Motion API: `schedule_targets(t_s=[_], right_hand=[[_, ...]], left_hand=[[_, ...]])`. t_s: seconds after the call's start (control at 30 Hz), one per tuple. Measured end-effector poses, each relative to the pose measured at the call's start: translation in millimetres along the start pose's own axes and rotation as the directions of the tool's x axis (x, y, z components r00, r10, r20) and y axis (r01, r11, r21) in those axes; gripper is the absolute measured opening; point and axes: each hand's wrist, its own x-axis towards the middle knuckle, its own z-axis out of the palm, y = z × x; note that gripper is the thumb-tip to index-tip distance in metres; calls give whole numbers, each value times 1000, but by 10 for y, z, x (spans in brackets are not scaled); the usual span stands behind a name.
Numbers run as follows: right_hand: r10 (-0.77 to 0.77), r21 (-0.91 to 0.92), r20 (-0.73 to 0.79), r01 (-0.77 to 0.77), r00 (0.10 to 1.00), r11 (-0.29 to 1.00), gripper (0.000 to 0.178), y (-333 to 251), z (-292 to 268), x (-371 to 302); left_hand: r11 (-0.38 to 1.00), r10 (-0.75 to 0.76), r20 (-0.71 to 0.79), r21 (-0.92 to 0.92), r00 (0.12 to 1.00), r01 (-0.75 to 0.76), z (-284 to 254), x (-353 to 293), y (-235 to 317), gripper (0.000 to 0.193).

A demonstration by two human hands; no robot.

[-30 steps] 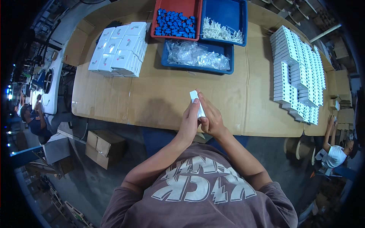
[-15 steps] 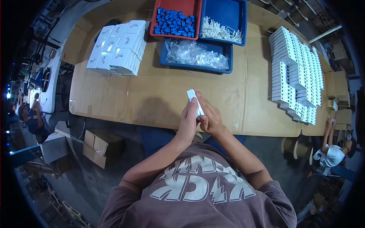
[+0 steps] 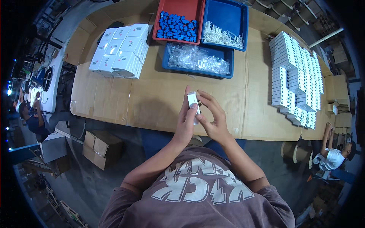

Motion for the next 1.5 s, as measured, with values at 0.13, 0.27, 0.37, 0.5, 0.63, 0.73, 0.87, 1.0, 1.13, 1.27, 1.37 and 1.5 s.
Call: schedule_targets(t_s=[0.13,0.27,0.37,0.5,0.63,0.73,0.87,1.0,1.13,1.27,1.37,1.5], right_hand=[[74,-2,77,-74,994,997,63,-38,-31,-94],[-13,-194,178,48,984,980,62,-28,5,-150],[-70,-289,203,128,977,949,60,-25,55,-188],[-90,-288,193,144,977,947,58,-18,106,-188],[-96,-286,131,131,987,949,51,-96,128,-167],[-140,-327,135,178,981,928,58,-41,138,-183],[-170,-317,129,203,977,926,58,-73,138,-170],[-81,-207,124,105,989,973,54,-103,106,-161],[161,106,4,-160,987,981,50,-139,75,-107],[579,495,147,-567,802,659,56,-303,2,44],[605,566,288,-642,742,517,59,-355,7,97],[540,484,285,-605,792,632,61,-290,129,20]], left_hand=[[983,69,25,167,997,-72,-92,23,-75,61],[966,145,19,216,989,-145,-93,-25,-88,58],[886,271,41,381,962,-266,-87,-44,-70,64],[908,246,57,337,968,-251,-93,-71,-32,64],[920,263,59,284,963,-268,-102,-70,-52,58],[890,313,83,323,946,-323,-105,-56,-43,60],[899,314,73,299,947,-321,-116,-67,-56,60],[871,340,97,343,935,-353,-93,-24,-22,63],[817,386,106,422,916,-393,-164,48,-66,70],[618,485,311,539,818,-572,-226,72,-88,81],[700,489,285,435,824,-566,-242,65,-96,83],[690,480,186,524,857,-500,-192,67,-71,86]])
